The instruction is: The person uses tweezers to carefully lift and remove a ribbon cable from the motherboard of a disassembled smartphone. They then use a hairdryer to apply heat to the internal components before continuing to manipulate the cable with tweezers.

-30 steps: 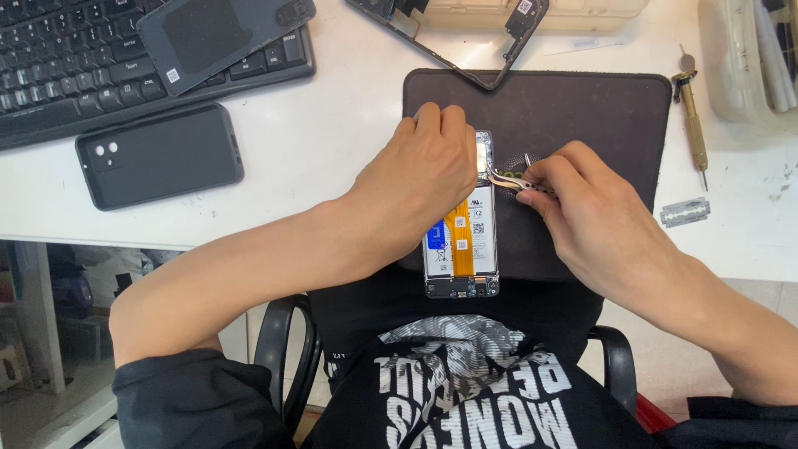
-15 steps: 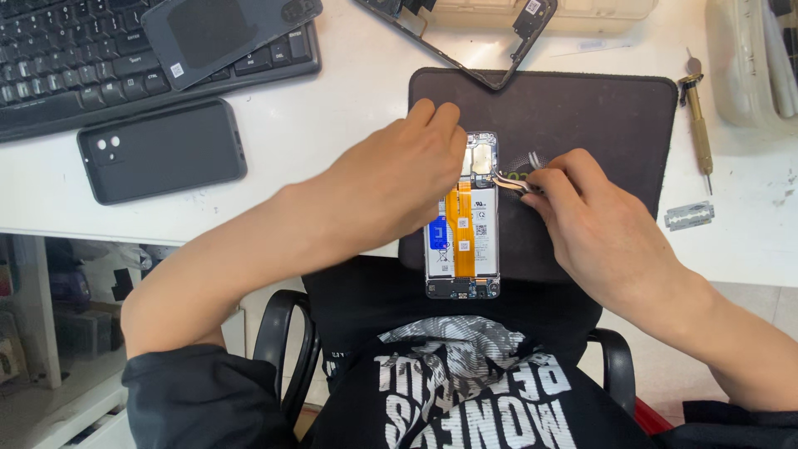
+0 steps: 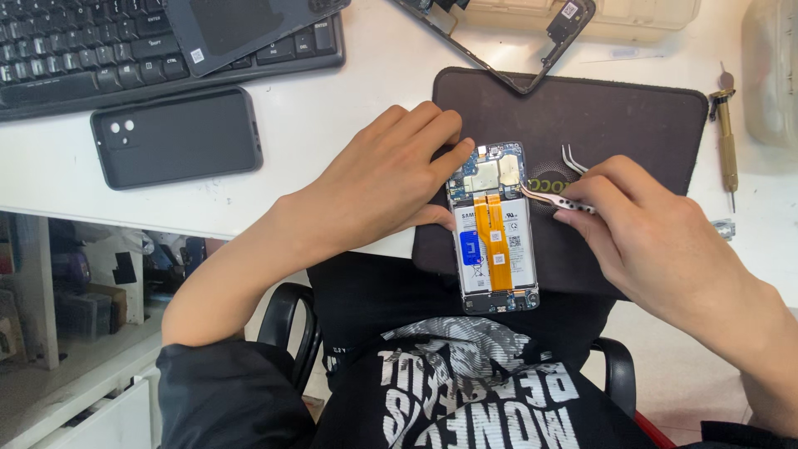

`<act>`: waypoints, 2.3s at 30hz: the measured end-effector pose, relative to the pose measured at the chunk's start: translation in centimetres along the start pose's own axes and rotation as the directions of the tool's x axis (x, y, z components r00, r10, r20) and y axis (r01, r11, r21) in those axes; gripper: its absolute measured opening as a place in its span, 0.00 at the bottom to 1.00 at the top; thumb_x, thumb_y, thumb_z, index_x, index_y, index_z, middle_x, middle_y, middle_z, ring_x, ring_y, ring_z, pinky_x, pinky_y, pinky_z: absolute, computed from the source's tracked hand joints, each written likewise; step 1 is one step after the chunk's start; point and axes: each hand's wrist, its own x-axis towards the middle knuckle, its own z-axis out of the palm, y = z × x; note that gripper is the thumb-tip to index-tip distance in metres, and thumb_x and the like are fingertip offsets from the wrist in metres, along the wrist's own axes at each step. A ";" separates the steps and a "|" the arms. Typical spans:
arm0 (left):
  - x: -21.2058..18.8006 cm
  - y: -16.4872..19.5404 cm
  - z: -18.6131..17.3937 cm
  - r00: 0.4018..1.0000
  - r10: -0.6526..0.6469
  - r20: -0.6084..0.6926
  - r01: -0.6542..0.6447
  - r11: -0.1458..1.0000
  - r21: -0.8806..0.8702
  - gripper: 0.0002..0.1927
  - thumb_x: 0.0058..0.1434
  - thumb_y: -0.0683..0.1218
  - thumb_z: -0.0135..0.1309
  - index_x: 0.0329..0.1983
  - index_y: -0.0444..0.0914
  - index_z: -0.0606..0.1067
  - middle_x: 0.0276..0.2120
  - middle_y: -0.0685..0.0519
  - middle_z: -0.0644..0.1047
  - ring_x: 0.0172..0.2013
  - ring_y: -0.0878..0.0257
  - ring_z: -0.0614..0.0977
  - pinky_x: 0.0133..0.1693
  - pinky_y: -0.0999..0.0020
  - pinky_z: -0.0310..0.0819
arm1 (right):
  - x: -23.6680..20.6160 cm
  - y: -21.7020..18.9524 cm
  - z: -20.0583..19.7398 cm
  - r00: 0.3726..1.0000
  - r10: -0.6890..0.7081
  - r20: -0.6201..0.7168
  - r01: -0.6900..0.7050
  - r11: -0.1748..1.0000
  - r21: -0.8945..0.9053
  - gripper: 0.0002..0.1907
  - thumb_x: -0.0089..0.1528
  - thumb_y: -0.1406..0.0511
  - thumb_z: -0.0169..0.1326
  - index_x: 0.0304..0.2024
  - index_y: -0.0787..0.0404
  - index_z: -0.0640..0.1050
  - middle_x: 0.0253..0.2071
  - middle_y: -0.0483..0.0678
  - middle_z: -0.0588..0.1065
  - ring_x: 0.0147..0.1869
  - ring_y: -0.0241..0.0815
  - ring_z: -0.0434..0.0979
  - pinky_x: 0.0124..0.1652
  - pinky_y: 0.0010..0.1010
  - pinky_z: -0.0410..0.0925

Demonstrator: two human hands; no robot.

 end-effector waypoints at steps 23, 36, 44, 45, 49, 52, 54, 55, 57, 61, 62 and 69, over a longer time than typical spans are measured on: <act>-0.3 0.3 0.6 0.998 -0.016 -0.063 0.020 0.998 0.057 0.40 0.47 0.60 0.69 0.55 0.29 0.74 0.49 0.46 0.72 0.53 0.53 0.73 0.51 0.59 0.69 | -0.6 2.0 -0.8 0.997 -0.067 -0.049 0.049 0.951 -0.305 0.10 0.61 0.63 0.59 0.42 0.62 0.80 0.41 0.46 0.76 0.36 0.45 0.79 0.32 0.34 0.71; -0.8 -0.1 1.0 0.993 -0.051 -0.109 0.043 0.996 -0.076 0.38 0.48 0.58 0.71 0.56 0.31 0.76 0.48 0.47 0.71 0.52 0.52 0.72 0.51 0.58 0.68 | -1.7 3.7 -0.6 0.982 -0.014 -0.186 0.066 0.958 0.280 0.10 0.62 0.74 0.58 0.47 0.71 0.77 0.43 0.53 0.75 0.38 0.38 0.78 0.37 0.27 0.71; -1.6 0.1 1.4 0.982 -0.096 -0.162 0.071 0.985 -0.157 0.38 0.50 0.55 0.72 0.58 0.31 0.74 0.53 0.47 0.73 0.56 0.52 0.73 0.56 0.58 0.69 | 0.3 -1.0 1.6 0.990 0.000 -0.142 0.062 0.899 0.433 0.11 0.59 0.71 0.62 0.43 0.68 0.78 0.40 0.49 0.76 0.30 0.34 0.75 0.29 0.24 0.68; -1.7 0.1 1.5 0.980 -0.101 -0.171 0.073 0.984 -0.160 0.37 0.50 0.55 0.72 0.59 0.31 0.74 0.53 0.47 0.73 0.57 0.52 0.73 0.57 0.57 0.69 | 0.6 -1.1 1.7 0.987 0.006 -0.161 0.063 0.904 0.423 0.11 0.60 0.71 0.62 0.43 0.68 0.78 0.41 0.49 0.76 0.31 0.34 0.76 0.31 0.24 0.70; -2.0 0.0 1.9 0.975 -0.126 -0.182 0.088 0.975 -0.205 0.37 0.51 0.54 0.72 0.60 0.31 0.74 0.54 0.47 0.72 0.59 0.51 0.72 0.59 0.56 0.68 | 1.6 -1.0 1.7 0.985 -0.021 -0.173 0.083 0.929 0.361 0.11 0.61 0.70 0.61 0.45 0.68 0.77 0.40 0.49 0.75 0.35 0.34 0.79 0.33 0.24 0.73; -2.3 -0.1 2.0 0.973 -0.138 -0.186 0.092 0.968 -0.234 0.36 0.53 0.53 0.72 0.60 0.32 0.73 0.56 0.47 0.72 0.61 0.51 0.72 0.61 0.56 0.68 | 1.9 -1.2 1.6 0.986 -0.051 -0.161 0.110 0.917 0.382 0.11 0.61 0.70 0.60 0.45 0.68 0.77 0.41 0.49 0.75 0.36 0.34 0.78 0.35 0.24 0.73; -2.4 -0.1 2.1 0.972 -0.144 -0.184 0.095 0.964 -0.247 0.36 0.53 0.53 0.72 0.60 0.31 0.73 0.56 0.47 0.72 0.61 0.51 0.72 0.61 0.56 0.68 | 2.0 -1.6 1.8 0.990 -0.031 -0.136 0.087 0.900 0.427 0.11 0.61 0.70 0.60 0.45 0.67 0.77 0.42 0.49 0.75 0.35 0.33 0.78 0.33 0.23 0.72; -2.5 -0.1 2.2 0.972 -0.145 -0.184 0.096 0.963 -0.251 0.36 0.53 0.53 0.72 0.60 0.31 0.73 0.57 0.47 0.72 0.61 0.50 0.71 0.61 0.56 0.68 | 2.2 -1.7 1.9 0.994 -0.007 -0.111 0.057 0.891 0.450 0.11 0.61 0.70 0.59 0.45 0.67 0.77 0.42 0.49 0.75 0.33 0.32 0.78 0.31 0.22 0.72; -2.3 -0.2 2.3 0.974 -0.145 -0.176 0.096 0.960 -0.261 0.36 0.53 0.53 0.71 0.60 0.31 0.73 0.57 0.47 0.71 0.62 0.51 0.71 0.61 0.55 0.67 | 2.5 -1.9 2.0 0.996 0.034 -0.080 0.008 0.884 0.468 0.09 0.61 0.70 0.60 0.43 0.67 0.77 0.40 0.48 0.75 0.30 0.30 0.76 0.27 0.22 0.70; -2.4 -0.3 2.3 0.973 -0.155 -0.170 0.107 0.960 -0.260 0.36 0.54 0.53 0.71 0.60 0.31 0.73 0.58 0.46 0.71 0.63 0.49 0.71 0.63 0.55 0.67 | 3.3 -1.9 1.7 0.997 0.054 -0.049 -0.024 0.880 0.474 0.10 0.61 0.69 0.60 0.43 0.67 0.78 0.34 0.46 0.74 0.26 0.30 0.75 0.24 0.22 0.68; -2.4 -0.4 2.3 0.973 -0.158 -0.165 0.111 0.958 -0.264 0.36 0.54 0.53 0.71 0.61 0.31 0.73 0.58 0.47 0.71 0.63 0.50 0.71 0.63 0.55 0.67 | 3.5 -1.8 1.6 0.998 0.043 -0.039 -0.019 0.877 0.480 0.10 0.61 0.69 0.59 0.45 0.67 0.78 0.33 0.46 0.74 0.27 0.30 0.75 0.24 0.21 0.68; -2.1 -0.5 2.4 0.975 -0.164 -0.152 0.118 0.954 -0.275 0.36 0.56 0.54 0.70 0.62 0.31 0.72 0.58 0.46 0.71 0.63 0.50 0.71 0.63 0.54 0.67 | 4.6 -1.7 1.0 0.992 -0.030 -0.125 0.077 0.919 0.386 0.11 0.63 0.70 0.59 0.47 0.68 0.78 0.36 0.48 0.74 0.29 0.31 0.76 0.28 0.22 0.70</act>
